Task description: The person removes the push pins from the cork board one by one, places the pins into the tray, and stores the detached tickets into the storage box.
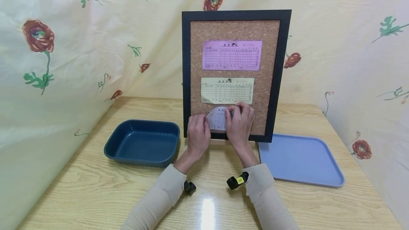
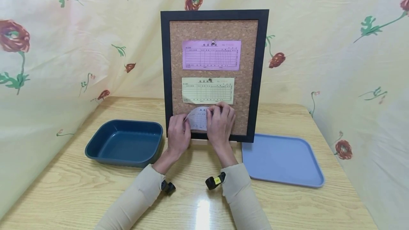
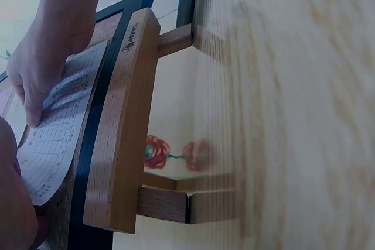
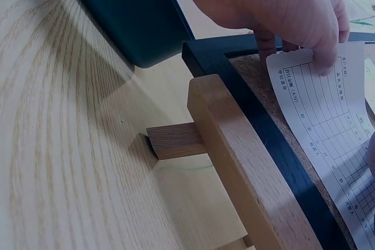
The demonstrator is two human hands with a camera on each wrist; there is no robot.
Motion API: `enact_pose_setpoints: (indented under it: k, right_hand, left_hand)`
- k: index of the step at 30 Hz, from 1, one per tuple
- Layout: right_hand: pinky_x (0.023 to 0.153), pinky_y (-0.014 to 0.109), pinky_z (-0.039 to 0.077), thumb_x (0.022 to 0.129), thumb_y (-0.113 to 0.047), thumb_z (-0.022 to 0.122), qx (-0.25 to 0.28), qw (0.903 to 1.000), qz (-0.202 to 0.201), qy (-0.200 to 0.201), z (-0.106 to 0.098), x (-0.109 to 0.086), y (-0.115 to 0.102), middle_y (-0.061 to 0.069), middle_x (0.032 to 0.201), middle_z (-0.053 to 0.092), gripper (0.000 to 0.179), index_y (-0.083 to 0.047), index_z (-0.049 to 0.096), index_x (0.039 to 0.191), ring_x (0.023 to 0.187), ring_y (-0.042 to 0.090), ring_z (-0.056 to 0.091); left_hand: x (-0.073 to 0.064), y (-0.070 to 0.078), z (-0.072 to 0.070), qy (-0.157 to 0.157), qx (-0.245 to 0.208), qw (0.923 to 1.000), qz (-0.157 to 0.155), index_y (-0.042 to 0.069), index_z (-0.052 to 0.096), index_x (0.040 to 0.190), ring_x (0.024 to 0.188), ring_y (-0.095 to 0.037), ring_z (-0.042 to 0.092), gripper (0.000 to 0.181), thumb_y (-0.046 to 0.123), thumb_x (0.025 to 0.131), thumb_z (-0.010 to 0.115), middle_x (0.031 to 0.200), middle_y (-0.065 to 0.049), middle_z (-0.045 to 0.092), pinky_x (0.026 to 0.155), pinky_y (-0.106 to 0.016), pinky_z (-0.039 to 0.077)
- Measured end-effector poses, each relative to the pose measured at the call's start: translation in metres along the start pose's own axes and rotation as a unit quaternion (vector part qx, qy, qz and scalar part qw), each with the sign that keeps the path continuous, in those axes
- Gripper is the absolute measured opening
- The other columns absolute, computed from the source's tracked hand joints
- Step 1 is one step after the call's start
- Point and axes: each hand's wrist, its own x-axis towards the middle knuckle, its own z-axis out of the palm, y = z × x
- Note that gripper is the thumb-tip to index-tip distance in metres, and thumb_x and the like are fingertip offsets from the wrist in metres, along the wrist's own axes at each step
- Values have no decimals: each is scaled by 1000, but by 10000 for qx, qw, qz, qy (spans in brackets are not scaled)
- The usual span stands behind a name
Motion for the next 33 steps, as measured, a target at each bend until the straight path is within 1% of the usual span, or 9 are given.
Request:
enact_pose_setpoints:
  k: [9, 18, 21, 26, 33]
  right_hand:
    - [90, 49, 33, 100, -22, 59, -42, 9999, 5, -101, 0, 0, 0, 18, 115, 48, 24, 1, 64, 94, 103, 36, 38]
    - [89, 50, 32, 100, -20, 59, -38, 10000, -42, -75, 1, -1, 0, 19, 115, 48, 23, 1, 64, 93, 102, 36, 37]
    - [89, 50, 32, 100, -20, 59, -25, 9999, -54, -148, 1, -1, -1, 19, 117, 47, 23, 2, 64, 93, 103, 36, 38]
    - [90, 50, 32, 101, -20, 58, 119, 9996, 15, -269, -1, 0, -3, 18, 120, 47, 23, 2, 63, 94, 106, 36, 38]
    - [92, 50, 32, 99, -18, 60, 330, 9992, 22, -223, -4, -1, -2, 20, 120, 48, 22, 2, 63, 92, 106, 37, 38]
  left_hand:
    - [0, -1, 1, 26, 26, 10000, 46, -1, 65, 92, 84, -27, 59, 7, -2, 91, 58, 85, -13, 66, 73, -35, 49]
    - [0, -2, 0, -50, -15, 10000, -4, -2, 65, 94, 85, -27, 59, 8, -1, 92, 58, 86, -14, 67, 73, -35, 49]
    - [0, -2, 0, -37, -29, 10000, -3, -2, 65, 94, 85, -28, 59, 8, -1, 92, 57, 86, -14, 67, 73, -35, 49]
    - [1, -2, 0, 5, -66, 10000, 6, -2, 65, 94, 85, -28, 59, 8, -2, 92, 58, 87, -15, 67, 73, -35, 49]
    - [0, -2, -1, 18, -73, 10000, 15, -1, 65, 94, 84, -27, 60, 7, -2, 91, 59, 86, -14, 66, 73, -35, 49]
